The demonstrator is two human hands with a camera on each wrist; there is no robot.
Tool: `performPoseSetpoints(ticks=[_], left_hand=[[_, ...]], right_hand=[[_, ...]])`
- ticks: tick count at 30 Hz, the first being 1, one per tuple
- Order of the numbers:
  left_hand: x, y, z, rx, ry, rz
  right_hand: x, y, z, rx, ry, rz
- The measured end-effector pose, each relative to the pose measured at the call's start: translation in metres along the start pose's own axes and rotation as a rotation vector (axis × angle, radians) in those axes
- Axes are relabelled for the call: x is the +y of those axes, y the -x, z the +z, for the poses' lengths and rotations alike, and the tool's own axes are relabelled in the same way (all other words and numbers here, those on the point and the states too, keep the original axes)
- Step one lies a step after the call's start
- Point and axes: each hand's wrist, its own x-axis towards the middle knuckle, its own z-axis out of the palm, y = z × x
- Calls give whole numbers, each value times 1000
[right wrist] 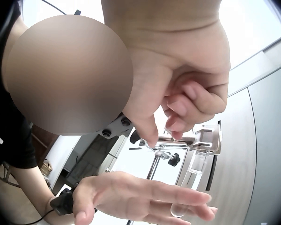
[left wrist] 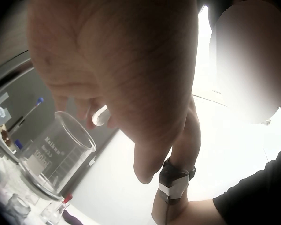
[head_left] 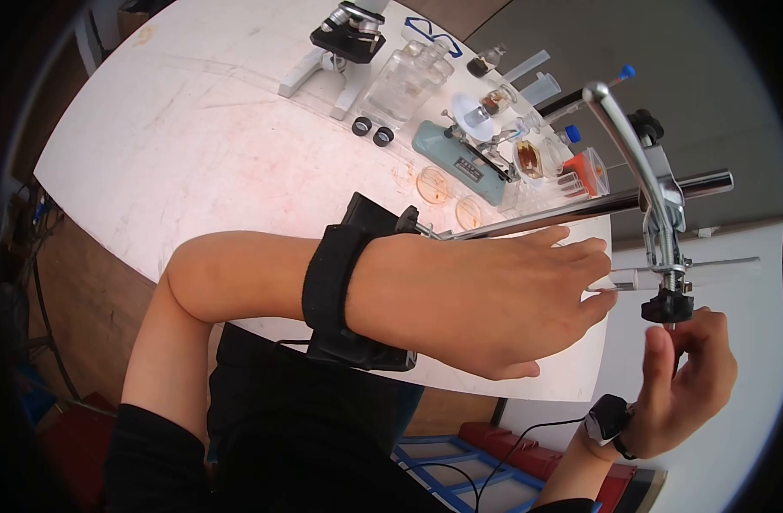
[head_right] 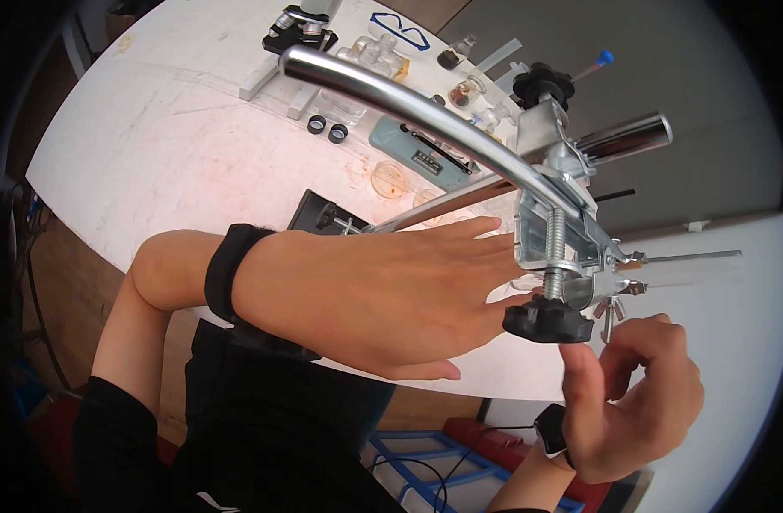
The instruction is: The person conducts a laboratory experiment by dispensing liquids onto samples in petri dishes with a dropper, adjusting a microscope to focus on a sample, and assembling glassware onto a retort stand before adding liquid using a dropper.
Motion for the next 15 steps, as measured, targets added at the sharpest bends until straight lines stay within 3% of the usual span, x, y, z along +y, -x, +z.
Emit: performPoseSetpoints(ticks=[3,7,10,14,15], left_hand=[[1,-1,-2,-27,15,-17],[1,-1,-1,-33,-3,-8],[2,-2,-4,-87,10,-31],[2,-1,-2,-74,17,-30],[2,-1,-1,-60,16,-30]], right_hand=[[12,4,3,260,-353,153],[48,-5,5,518,-502,176],[70,-11,11,574,-622,74],[64,-15,25,541,-661,128],[69,-15,24,448,-651,54]])
